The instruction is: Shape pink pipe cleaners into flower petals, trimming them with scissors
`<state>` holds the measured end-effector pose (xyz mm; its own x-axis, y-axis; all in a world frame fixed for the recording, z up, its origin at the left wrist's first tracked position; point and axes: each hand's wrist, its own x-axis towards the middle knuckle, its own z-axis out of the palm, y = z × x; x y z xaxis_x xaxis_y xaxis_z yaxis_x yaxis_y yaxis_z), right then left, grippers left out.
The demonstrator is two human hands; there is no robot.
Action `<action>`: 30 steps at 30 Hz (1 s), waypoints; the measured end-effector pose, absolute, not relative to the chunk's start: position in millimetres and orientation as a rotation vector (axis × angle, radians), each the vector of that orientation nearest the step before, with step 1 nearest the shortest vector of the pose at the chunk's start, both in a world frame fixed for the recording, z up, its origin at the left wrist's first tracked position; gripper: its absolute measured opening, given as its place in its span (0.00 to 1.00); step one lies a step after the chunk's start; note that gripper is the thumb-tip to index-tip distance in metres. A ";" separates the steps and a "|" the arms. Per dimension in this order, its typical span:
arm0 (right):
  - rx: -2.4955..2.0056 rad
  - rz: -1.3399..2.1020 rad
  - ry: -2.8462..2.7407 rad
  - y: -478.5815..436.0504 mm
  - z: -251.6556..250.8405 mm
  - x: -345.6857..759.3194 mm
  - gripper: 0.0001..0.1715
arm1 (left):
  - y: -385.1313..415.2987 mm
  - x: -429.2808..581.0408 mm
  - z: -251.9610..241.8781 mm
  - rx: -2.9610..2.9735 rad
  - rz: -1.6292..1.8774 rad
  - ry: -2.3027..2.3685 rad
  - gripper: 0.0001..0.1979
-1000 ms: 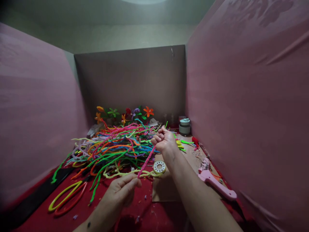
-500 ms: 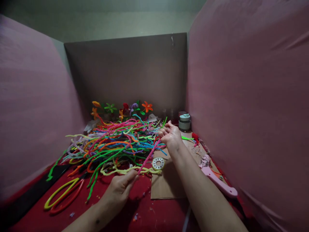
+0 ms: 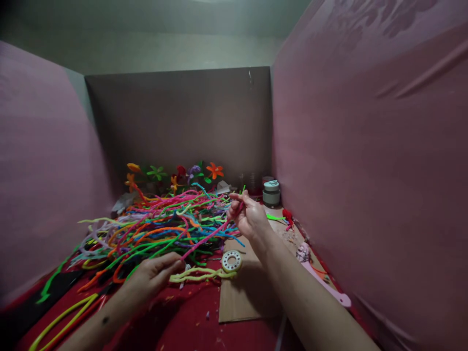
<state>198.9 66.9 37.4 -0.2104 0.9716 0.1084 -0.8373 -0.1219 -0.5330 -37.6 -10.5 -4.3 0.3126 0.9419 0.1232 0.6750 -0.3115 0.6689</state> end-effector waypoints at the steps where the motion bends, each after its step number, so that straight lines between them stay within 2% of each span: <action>1: -0.315 1.663 -0.607 65.2 36.5 197.9 0.22 | -8.8 -41.7 1.9 2.083 0.677 1.419 0.18; 8: -0.493 1.396 -0.730 63.3 25.3 199.0 0.10 | -20.3 -46.9 14.8 2.159 0.686 1.470 0.16; 15: -0.692 1.134 -0.933 63.2 17.2 204.3 0.13 | -32.1 -49.7 4.1 2.151 0.895 1.479 0.12; 17: -0.664 1.160 -0.918 61.5 18.0 203.8 0.16 | -30.6 -49.8 6.5 2.071 0.874 1.474 0.13; 22: -0.417 1.530 -0.931 49.7 17.9 196.6 0.25 | -18.1 -38.7 14.4 1.785 0.909 1.370 0.16; 25: -0.405 1.612 -1.040 41.3 12.4 188.1 0.21 | -11.5 -23.7 16.7 1.727 0.878 1.316 0.15; 30: -0.486 1.495 -1.089 40.2 4.4 179.8 0.15 | -7.1 -3.1 19.7 1.770 0.789 1.265 0.15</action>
<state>179.8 40.2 4.4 -0.2482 0.9299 0.2715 -0.5436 0.0983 -0.8336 -3.1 -7.1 19.7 0.3039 0.9521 0.0350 0.4496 -0.1757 0.8758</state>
